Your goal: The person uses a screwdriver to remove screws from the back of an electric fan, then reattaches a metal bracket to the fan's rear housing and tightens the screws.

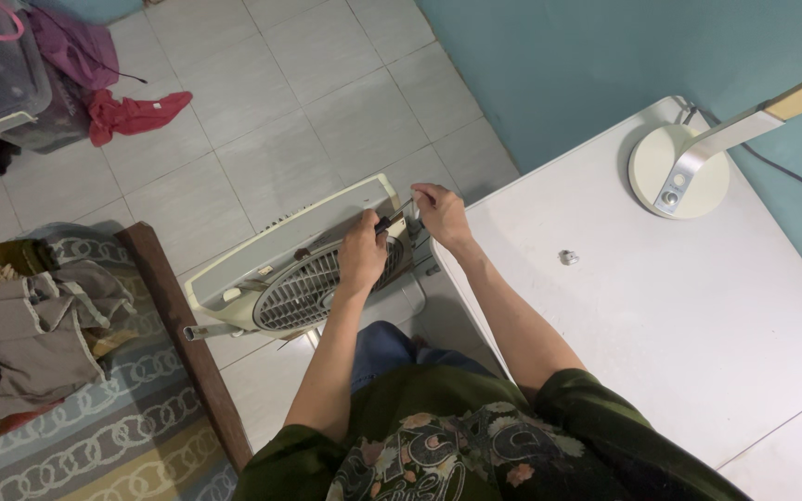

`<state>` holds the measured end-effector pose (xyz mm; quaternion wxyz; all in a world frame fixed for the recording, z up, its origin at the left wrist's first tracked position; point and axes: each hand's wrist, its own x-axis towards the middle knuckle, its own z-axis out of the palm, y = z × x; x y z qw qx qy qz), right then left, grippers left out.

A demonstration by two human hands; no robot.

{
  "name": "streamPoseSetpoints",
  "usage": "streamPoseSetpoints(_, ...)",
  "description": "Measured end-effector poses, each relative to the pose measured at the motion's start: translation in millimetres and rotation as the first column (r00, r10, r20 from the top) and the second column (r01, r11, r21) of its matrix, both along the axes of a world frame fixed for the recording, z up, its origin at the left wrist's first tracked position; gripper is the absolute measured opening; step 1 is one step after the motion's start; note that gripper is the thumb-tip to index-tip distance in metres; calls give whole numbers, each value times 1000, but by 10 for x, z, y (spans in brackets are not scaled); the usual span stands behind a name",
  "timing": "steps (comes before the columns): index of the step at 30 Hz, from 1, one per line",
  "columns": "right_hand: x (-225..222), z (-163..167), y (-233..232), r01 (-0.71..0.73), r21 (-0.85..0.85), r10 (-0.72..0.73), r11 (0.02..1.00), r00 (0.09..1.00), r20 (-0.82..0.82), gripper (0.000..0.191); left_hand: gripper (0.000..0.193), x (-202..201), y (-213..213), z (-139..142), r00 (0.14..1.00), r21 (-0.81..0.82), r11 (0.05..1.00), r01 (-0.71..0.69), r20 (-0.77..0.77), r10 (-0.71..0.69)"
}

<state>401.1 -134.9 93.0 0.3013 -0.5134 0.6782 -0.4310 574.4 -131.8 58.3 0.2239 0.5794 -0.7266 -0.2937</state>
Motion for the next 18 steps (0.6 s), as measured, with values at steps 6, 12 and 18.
streamPoseSetpoints(6,-6,-27,9,2,-32,-2,999,1000,-7,23,19,-6,-7,88,1000,57,998,-13,-12,14)
streamPoseSetpoints(12,-9,-29,1,5,-44,-6,999,1000,-20,23,21,-14,-30,89,1000,60,998,-8,-4,8)
streamPoseSetpoints(18,-17,-11,-5,11,-50,-12,999,999,-33,23,21,-36,-47,55,1000,64,998,-6,0,6)
